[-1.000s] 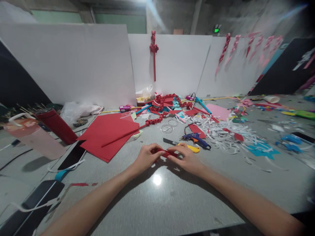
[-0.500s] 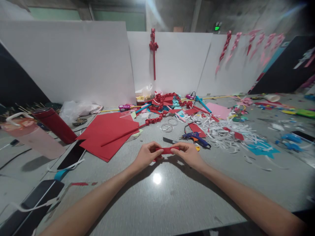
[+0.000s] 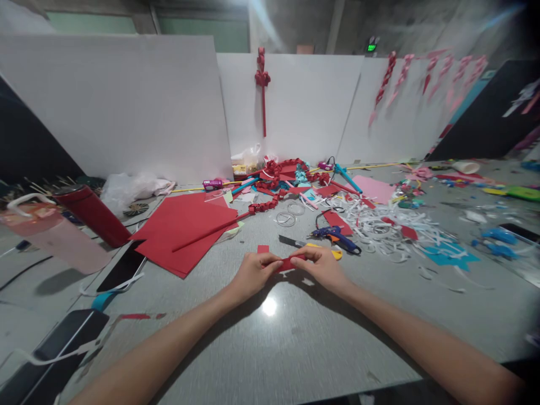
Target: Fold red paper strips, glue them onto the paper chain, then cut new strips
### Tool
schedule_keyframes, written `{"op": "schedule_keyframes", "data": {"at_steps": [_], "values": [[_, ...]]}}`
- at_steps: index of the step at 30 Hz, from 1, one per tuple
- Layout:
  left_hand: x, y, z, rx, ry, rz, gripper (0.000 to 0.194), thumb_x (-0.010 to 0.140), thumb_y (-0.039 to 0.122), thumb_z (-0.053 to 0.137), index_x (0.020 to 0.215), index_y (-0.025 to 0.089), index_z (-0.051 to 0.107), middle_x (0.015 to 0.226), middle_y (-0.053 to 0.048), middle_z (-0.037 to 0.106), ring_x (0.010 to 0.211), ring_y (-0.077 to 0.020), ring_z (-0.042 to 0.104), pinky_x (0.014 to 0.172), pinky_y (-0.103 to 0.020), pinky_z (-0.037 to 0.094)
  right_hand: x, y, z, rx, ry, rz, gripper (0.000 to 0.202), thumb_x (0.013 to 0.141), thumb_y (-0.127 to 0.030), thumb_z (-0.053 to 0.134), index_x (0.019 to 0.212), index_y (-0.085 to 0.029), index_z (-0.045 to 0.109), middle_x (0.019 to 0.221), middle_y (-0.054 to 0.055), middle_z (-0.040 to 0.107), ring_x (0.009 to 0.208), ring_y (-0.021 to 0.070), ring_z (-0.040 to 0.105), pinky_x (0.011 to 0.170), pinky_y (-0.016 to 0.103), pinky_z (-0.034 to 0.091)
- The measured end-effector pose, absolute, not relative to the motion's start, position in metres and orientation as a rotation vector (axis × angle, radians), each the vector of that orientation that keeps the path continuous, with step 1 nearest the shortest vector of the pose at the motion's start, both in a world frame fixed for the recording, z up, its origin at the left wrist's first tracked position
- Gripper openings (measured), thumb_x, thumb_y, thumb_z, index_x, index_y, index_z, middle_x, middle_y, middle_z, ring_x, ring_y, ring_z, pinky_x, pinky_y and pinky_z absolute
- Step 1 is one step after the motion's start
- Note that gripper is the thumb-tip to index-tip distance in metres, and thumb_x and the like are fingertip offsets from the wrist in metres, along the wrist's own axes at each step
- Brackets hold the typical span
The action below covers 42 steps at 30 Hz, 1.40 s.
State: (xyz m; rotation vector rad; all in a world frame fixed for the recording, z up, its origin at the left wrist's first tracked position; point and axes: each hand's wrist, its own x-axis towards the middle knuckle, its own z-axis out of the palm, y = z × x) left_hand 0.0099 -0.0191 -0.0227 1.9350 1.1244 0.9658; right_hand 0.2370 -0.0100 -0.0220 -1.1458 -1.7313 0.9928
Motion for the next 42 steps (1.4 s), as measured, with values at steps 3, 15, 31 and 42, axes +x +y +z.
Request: {"op": "schedule_keyframes", "data": {"at_steps": [3, 15, 31, 42], "values": [[0.011, -0.021, -0.022, 1.936, 1.142, 0.981, 0.024, 0.099, 0.03, 0.063, 0.098, 0.018, 0.084, 0.089, -0.006, 0.081, 0.074, -0.0169, 0.07, 0.073, -0.027, 0.049, 0.238, -0.007, -0.026, -1.157, -1.687, 1.037, 0.026, 0.086, -0.046, 0.074, 0.088, -0.021, 0.082, 0.084, 0.007, 0.076, 0.075, 0.021, 0.067, 0.07, 0.036, 0.051], [0.004, -0.02, -0.027, 2.184, 1.095, 0.887, 0.033, 0.107, 0.036, 0.051, 0.105, 0.017, 0.079, 0.089, -0.006, 0.079, 0.074, -0.0156, 0.068, 0.073, -0.027, 0.047, 0.242, -0.006, -0.028, -1.156, -1.798, 0.909, 0.03, 0.095, -0.046, 0.066, 0.091, -0.022, 0.083, 0.089, 0.008, 0.078, 0.084, 0.0242, 0.068, 0.081, 0.041, 0.051], [0.006, -0.022, -0.029, 2.256, 0.966, 0.88, 0.025, 0.105, 0.032, 0.058, 0.104, 0.02, 0.08, 0.096, -0.006, 0.081, 0.08, -0.0169, 0.072, 0.076, -0.027, 0.048, 0.241, -0.017, -0.017, -0.972, -2.161, 0.646, 0.023, 0.101, -0.036, 0.061, 0.1, -0.024, 0.08, 0.094, 0.006, 0.079, 0.085, 0.02, 0.07, 0.079, 0.034, 0.051], [0.006, -0.021, -0.018, 2.198, 1.111, 0.844, 0.032, 0.104, 0.033, 0.054, 0.097, 0.017, 0.081, 0.079, -0.006, 0.077, 0.065, -0.0147, 0.061, 0.066, -0.027, 0.043, 0.244, -0.01, -0.016, -1.114, -1.967, 0.789, 0.025, 0.096, -0.04, 0.066, 0.088, -0.023, 0.082, 0.089, 0.008, 0.08, 0.082, 0.0231, 0.071, 0.078, 0.038, 0.051]]}}
